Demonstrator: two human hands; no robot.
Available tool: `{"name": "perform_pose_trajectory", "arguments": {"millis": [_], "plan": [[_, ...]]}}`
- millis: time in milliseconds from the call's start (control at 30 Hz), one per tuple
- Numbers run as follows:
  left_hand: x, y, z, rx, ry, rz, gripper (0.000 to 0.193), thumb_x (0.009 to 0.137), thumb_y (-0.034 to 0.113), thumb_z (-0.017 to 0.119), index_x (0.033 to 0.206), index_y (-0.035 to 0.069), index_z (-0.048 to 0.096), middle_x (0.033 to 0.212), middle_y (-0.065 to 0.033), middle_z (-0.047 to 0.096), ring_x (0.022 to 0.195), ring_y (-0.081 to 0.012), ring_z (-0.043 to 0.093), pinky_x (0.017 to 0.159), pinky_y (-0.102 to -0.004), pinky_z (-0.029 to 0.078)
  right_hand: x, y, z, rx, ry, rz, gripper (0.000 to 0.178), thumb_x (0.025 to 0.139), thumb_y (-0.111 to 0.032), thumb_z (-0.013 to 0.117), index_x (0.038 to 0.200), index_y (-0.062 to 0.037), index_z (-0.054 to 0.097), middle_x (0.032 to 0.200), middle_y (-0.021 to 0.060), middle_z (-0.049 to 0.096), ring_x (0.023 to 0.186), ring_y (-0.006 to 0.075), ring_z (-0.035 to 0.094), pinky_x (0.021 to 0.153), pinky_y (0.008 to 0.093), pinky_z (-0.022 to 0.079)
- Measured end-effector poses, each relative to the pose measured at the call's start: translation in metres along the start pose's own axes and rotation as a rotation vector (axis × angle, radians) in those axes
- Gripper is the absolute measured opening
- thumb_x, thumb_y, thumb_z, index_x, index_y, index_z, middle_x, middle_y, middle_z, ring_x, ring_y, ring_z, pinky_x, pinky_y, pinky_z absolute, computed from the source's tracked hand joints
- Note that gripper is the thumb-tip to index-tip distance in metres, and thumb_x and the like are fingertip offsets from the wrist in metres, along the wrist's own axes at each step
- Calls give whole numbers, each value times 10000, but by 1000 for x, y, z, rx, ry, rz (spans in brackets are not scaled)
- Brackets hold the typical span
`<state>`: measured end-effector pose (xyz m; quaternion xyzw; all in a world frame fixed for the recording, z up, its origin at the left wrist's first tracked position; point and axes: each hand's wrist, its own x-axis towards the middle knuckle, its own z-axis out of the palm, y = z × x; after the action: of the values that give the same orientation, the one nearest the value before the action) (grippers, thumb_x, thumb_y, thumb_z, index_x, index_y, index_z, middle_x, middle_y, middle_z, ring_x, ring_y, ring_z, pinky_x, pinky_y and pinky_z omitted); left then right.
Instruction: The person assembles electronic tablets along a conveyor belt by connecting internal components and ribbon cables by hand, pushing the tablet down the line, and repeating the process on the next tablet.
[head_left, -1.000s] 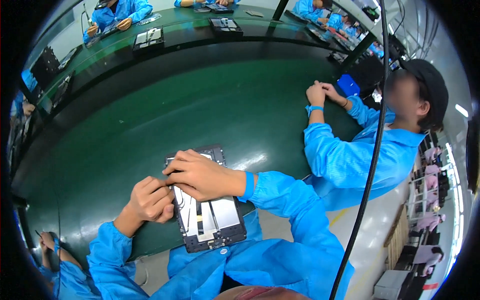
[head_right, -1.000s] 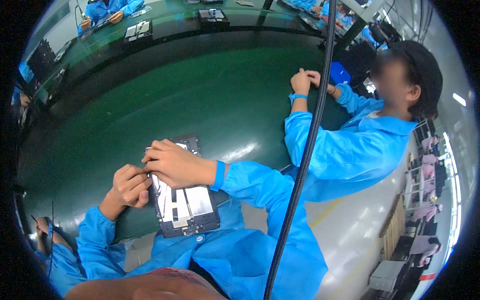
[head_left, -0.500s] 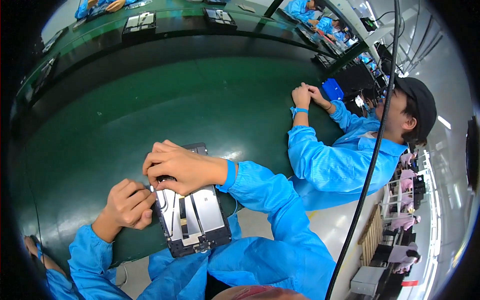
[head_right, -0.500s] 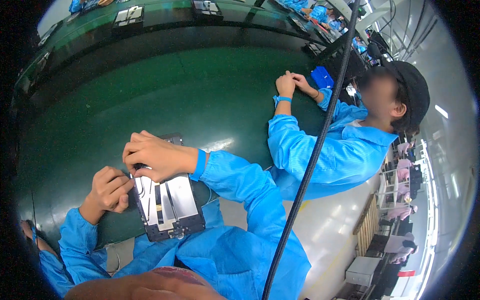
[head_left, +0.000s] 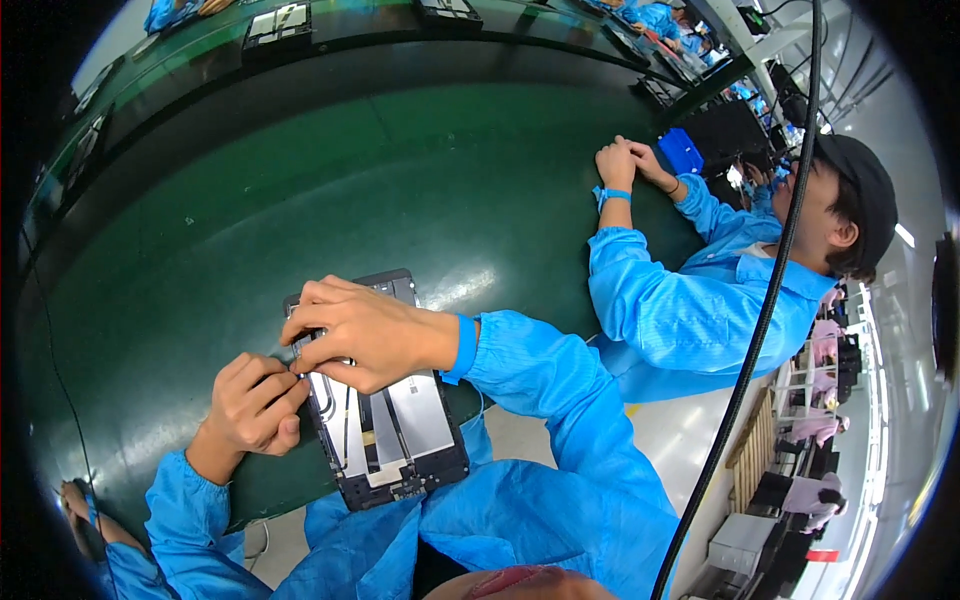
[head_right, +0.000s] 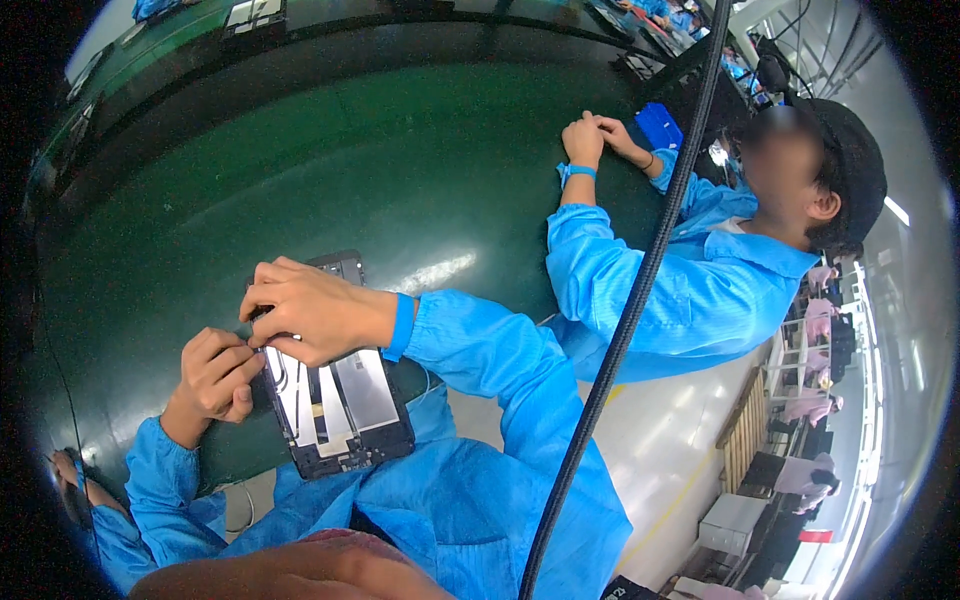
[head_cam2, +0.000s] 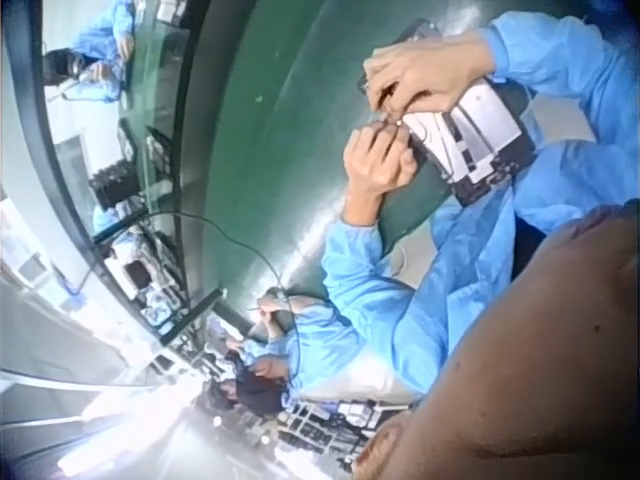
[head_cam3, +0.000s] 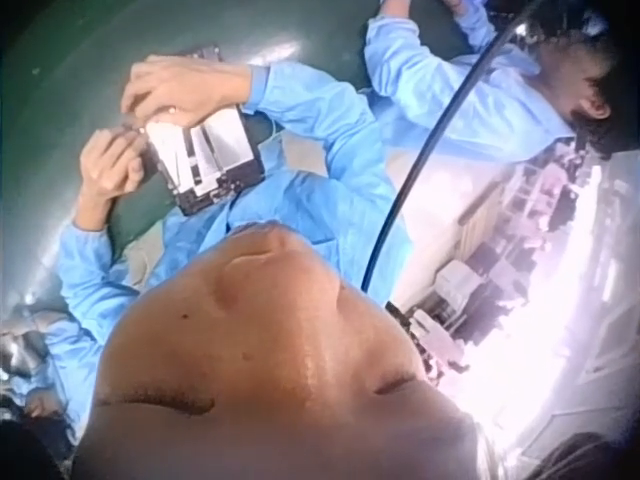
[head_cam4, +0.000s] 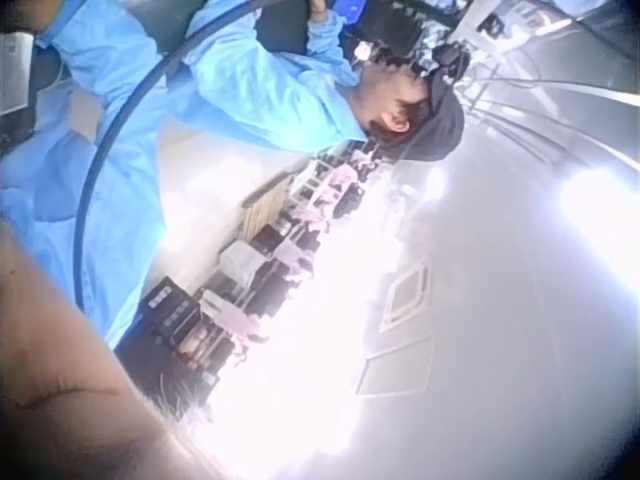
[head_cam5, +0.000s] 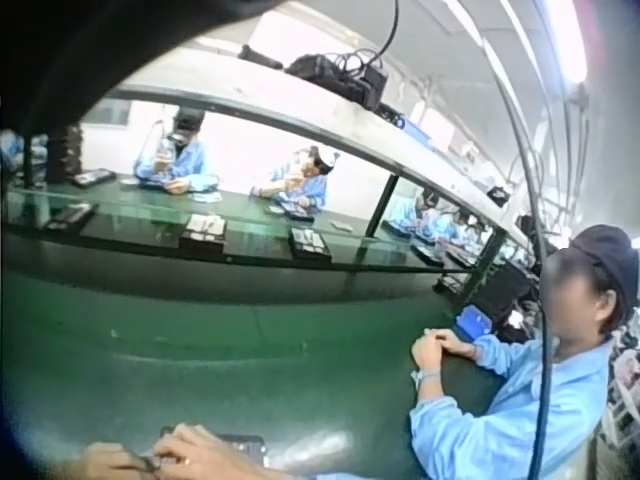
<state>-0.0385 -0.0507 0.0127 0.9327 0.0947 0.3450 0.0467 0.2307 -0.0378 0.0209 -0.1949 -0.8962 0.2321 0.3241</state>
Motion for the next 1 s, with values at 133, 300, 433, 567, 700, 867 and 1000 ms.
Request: {"name": "perform_pose_trajectory", "arguments": {"millis": [133,300,433,567,700,867,1000], "plan": [[0,0,-1,-4,-14,-6,287,963,242,627,968,3,786,899,-106,722,823,-291,687,675,-410,535,0,-1,0,-11,38,-49,190,797,-68,800,972,-109,863,1186,69,742,1093,303,637,959,446,522],[1,-1,-3,-32,-20,0,313,1001,262,613,971,2,784,898,-108,713,812,-287,685,656,-405,525,0,-4,2,-6,28,-43,180,772,-67,805,944,-97,850,1116,76,721,1070,300,640,931,448,518],[1,-2,-2,-37,-25,2,334,1019,279,607,969,1,784,893,-108,709,810,-283,684,653,-407,521,0,-4,0,-25,36,-50,175,776,-42,792,943,-91,811,1059,73,685,1046,297,630,897,448,503],[1,-2,-1,-35,-23,4,350,1032,294,599,972,3,784,897,-111,711,807,-278,683,648,-405,511,1,-4,0,-38,41,-31,155,819,-30,778,962,-87,763,1017,79,647,1008,302,607,867,445,478],[0,-3,0,-48,-26,-7,361,1042,300,586,978,5,784,904,-114,716,809,-278,684,647,-403,505,1,-3,4,-49,57,-32,154,856,-45,779,999,-86,740,1031,84,628,1012,305,589,867,445,467],[0,-2,0,-46,-24,-21,367,1049,303,571,1003,7,783,922,-115,720,832,-286,691,660,-410,510,3,-9,5,-117,21,-18,173,883,-75,772,1037,-77,693,1070,98,610,1031,320,570,878,454,469],[0,-2,0,-46,-39,-25,366,1051,306,567,1026,9,780,942,-114,723,854,-292,697,676,-416,518,4,-11,5,-142,14,-8,161,882,-79,769,1020,-67,686,1062,107,606,1030,325,568,878,460,471]]}}
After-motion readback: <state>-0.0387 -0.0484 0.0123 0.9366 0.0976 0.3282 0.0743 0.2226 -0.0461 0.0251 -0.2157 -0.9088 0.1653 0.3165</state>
